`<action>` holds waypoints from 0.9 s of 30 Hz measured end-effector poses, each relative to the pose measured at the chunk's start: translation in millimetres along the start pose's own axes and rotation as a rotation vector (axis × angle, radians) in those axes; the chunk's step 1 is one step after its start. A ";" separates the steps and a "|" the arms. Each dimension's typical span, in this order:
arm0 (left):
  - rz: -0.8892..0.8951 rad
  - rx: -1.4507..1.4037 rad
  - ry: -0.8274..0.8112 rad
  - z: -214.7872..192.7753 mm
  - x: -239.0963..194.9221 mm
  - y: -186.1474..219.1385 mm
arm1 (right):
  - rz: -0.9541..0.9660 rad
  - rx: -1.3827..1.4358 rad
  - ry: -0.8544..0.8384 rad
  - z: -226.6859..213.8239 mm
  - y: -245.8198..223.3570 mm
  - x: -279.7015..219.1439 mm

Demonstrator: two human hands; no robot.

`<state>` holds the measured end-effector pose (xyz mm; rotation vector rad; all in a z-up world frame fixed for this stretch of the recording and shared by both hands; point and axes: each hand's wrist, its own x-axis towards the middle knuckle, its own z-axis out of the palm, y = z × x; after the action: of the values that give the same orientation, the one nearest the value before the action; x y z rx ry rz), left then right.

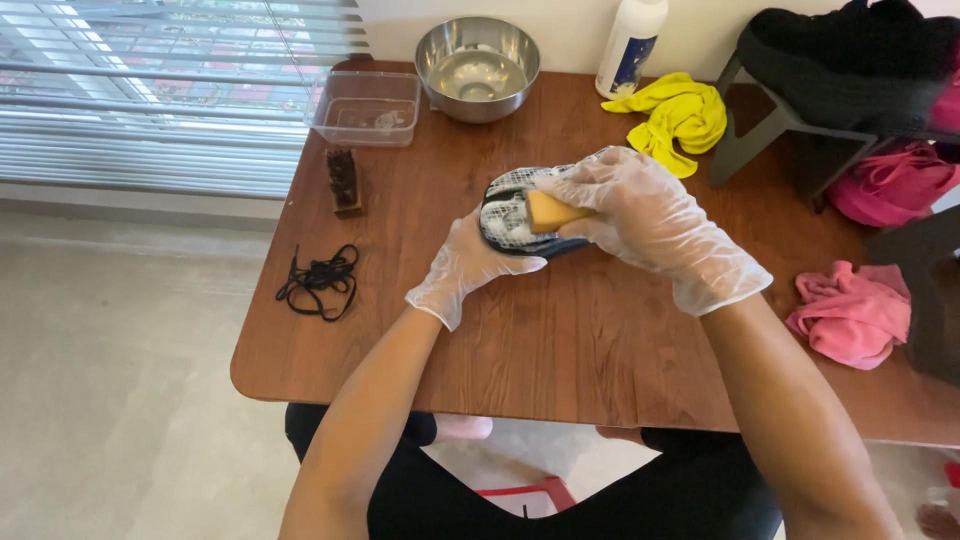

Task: The person scrubs the sole of a black and white sneaker using a sponge and cleaning solution. They hold the shoe with one hand and scrub the textured bottom with the other, focusing on the grooves and patterns.

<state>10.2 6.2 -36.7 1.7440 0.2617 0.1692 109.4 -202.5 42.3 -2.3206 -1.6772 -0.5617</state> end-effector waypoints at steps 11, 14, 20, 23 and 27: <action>0.003 -0.122 0.016 0.9 -5.9 10.1 | 0.013 0.246 0.017 10.2 -4.0 5.9; -0.005 -0.195 -0.025 -2.7 -6.0 19.7 | 0.104 0.425 -0.121 -17.5 -10.8 2.7; -0.061 -0.419 -0.149 -12.4 -11.5 50.1 | -0.089 0.207 0.130 26.8 -39.0 27.4; -0.001 -0.118 -0.046 -6.1 4.2 -18.4 | -0.062 0.216 0.200 44.4 -21.0 30.1; -0.015 -0.121 -0.050 -11.9 5.5 -11.2 | 0.091 0.280 0.211 39.4 30.1 -7.5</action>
<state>11.5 20.9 -45.7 1.6236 0.2233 0.1277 142.7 -203.1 4.8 -2.0492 -1.4444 -0.4978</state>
